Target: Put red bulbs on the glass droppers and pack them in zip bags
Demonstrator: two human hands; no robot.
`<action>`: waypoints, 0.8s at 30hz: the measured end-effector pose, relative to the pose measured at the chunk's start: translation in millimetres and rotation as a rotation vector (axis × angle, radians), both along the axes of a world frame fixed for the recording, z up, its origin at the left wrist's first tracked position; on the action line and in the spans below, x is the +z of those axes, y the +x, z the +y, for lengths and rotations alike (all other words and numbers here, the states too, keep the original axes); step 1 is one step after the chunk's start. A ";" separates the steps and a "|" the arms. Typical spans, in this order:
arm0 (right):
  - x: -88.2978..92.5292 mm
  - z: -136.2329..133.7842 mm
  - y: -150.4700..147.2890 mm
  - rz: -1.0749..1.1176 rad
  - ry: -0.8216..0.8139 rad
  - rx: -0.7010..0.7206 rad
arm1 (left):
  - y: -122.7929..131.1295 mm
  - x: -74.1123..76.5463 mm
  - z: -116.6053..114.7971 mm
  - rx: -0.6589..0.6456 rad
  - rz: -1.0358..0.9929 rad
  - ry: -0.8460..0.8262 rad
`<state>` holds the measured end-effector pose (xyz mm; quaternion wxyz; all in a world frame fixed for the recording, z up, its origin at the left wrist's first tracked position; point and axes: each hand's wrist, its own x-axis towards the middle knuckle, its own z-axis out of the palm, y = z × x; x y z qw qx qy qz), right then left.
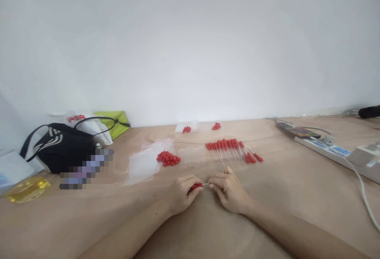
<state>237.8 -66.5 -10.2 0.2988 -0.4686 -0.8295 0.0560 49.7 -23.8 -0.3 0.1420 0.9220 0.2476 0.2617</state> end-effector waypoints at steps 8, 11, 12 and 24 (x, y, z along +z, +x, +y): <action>4.6 2.3 1.1 -0.079 0.059 0.010 | -5.2 -0.9 9.5 -0.025 -0.053 0.012; 4.5 2.8 4.0 -0.147 0.211 -0.019 | -5.8 -0.8 9.7 -0.023 -0.043 0.022; 4.0 3.1 4.9 -0.162 0.266 -0.027 | -5.5 -0.9 9.0 -0.019 -0.037 0.019; 0.4 7.1 6.7 -0.247 0.565 -0.042 | -0.1 3.8 3.0 0.106 0.017 -0.086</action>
